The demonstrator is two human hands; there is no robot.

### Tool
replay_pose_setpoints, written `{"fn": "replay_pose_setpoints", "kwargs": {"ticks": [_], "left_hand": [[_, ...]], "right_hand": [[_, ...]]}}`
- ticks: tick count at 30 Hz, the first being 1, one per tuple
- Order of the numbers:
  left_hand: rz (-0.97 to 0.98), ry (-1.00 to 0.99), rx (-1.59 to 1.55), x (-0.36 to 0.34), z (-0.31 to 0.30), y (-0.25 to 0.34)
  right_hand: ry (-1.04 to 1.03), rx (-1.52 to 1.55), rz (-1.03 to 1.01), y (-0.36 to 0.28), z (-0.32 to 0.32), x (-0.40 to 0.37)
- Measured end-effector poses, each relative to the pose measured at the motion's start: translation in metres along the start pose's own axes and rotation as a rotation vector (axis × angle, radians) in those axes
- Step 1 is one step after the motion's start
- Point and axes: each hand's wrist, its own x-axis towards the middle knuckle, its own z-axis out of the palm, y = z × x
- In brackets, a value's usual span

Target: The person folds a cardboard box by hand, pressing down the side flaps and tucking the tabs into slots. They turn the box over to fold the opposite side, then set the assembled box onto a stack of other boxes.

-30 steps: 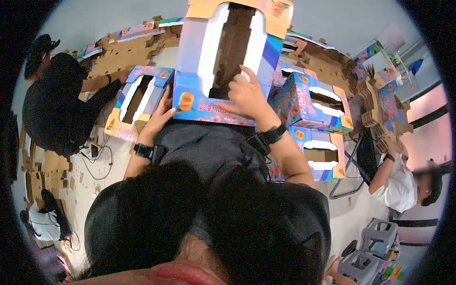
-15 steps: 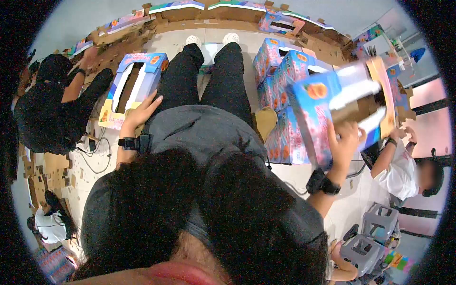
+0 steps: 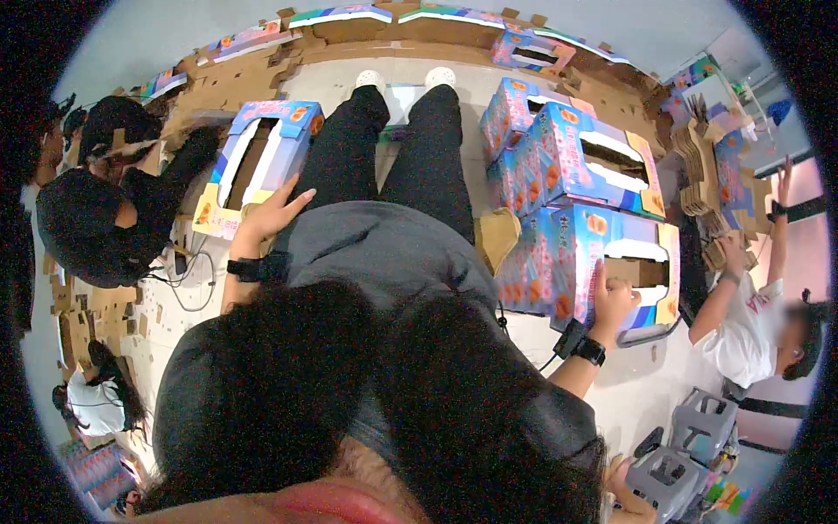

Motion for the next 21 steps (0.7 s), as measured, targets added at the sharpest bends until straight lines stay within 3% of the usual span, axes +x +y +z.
{"fn": "replay_pose_setpoints", "kwargs": {"ticks": [1,4,5,11,14,15,16,17,21], "left_hand": [[0.006,0.012,0.020,0.001,0.001,0.000],[0.061,0.042,0.009,0.002,0.004,-0.001],[0.077,0.050,0.006,0.004,0.005,-0.004],[0.087,0.068,0.029,0.003,0.007,-0.008],[0.152,0.098,-0.066,0.003,0.000,-0.017],[0.199,0.116,-0.165,0.004,-0.005,-0.025],[0.247,0.134,-0.265,0.005,-0.007,-0.031],[0.169,0.177,-0.244,-0.013,-0.032,-0.008],[0.218,0.568,-0.315,0.001,-0.057,-0.071]], "right_hand": [[-0.169,0.024,0.088,-0.011,0.002,0.005],[-0.043,0.097,-0.012,-0.020,0.027,0.007],[-0.129,0.055,0.025,-0.024,0.026,0.012],[-0.133,0.065,0.003,-0.027,0.033,0.015],[-0.013,0.109,-0.032,-0.034,0.026,0.016],[0.168,0.063,-0.180,-0.039,0.019,0.020],[0.201,0.103,-0.199,-0.044,0.012,0.024],[0.234,0.143,-0.219,-0.055,0.001,0.028],[0.302,0.199,-0.311,-0.067,-0.016,0.044]]}}
